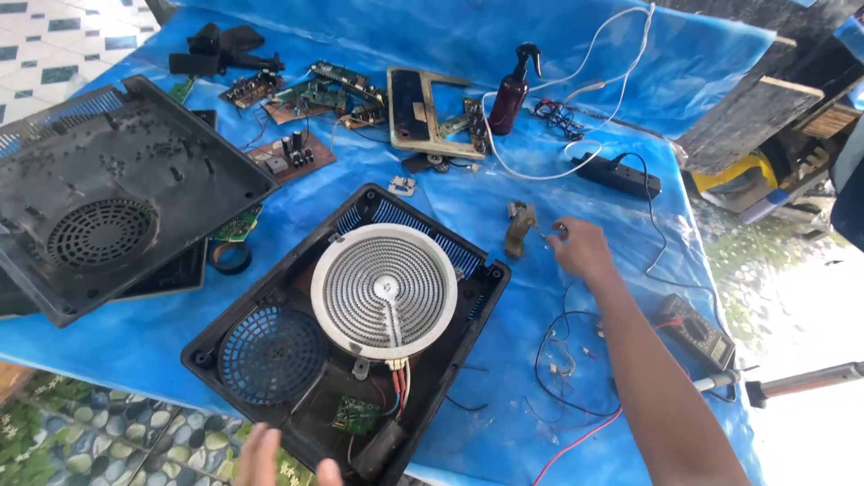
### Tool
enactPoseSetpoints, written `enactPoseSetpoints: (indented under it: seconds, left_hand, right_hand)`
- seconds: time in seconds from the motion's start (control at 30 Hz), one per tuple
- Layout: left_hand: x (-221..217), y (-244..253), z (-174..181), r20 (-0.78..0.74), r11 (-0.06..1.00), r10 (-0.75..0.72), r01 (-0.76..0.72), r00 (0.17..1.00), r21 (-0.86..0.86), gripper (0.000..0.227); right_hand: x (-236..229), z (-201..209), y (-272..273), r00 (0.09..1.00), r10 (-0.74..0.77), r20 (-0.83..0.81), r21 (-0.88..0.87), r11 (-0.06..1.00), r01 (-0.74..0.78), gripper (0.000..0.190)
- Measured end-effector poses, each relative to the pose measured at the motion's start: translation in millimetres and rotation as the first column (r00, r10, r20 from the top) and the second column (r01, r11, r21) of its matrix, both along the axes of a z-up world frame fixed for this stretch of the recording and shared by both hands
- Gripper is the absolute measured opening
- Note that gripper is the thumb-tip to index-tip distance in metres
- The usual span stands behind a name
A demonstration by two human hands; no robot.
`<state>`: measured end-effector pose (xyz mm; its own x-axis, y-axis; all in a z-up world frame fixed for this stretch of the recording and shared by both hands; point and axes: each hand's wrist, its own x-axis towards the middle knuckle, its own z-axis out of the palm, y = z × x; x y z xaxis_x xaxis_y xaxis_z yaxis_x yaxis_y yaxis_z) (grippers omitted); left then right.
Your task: Disassembling an induction cooker and using a multimeter to diagnose electrical issues.
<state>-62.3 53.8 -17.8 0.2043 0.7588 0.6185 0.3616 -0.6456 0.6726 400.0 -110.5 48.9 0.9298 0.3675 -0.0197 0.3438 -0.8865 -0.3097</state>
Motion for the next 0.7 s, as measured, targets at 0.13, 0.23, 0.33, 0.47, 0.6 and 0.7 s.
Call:
enactPoseSetpoints:
  seconds: [0.13, 0.23, 0.33, 0.47, 0.6, 0.7]
  left_hand:
    - [-8.1, 18.7, -33.3, -0.041, 0.994, 0.089, -0.092, 0.995, -0.056, 0.062]
    - [-1.5, 18.6, -64.0, 0.028, 0.989, 0.12, -0.117, 0.992, -0.09, 0.068]
    - [3.2, 5.8, -84.8, -0.058, 0.971, 0.177, -0.184, 0.982, -0.153, 0.069]
    - [6.2, -14.0, -79.4, -0.274, 0.944, 0.238, -0.289, 0.932, -0.161, 0.081]
    - [15.7, -13.7, -52.8, -0.011, 0.971, 0.195, -0.191, 0.981, 0.144, 0.078]
    - [21.9, -36.1, -47.7, -0.075, 0.959, 0.274, -0.266, 0.959, 0.099, 0.082]
  right_hand:
    - [15.6, -21.4, -6.8, 0.996, 0.049, 0.072, 0.01, 0.999, -0.05, 0.029]
    - [18.9, -23.8, -9.5, 0.996, 0.04, 0.077, 0.006, 0.999, -0.041, 0.027]
    - [22.8, -30.4, -15.7, 0.983, 0.1, 0.156, 0.011, 0.995, -0.103, 0.019]
    - [13.2, -19.0, -20.3, 0.988, 0.079, 0.135, 0.028, 0.996, -0.084, 0.021]
    - [10.5, -13.2, -27.1, 0.985, 0.083, 0.152, 0.038, 0.995, -0.09, 0.026]
    - [-1.7, -5.9, -28.5, 0.972, 0.132, 0.196, 0.039, 0.989, -0.142, 0.027]
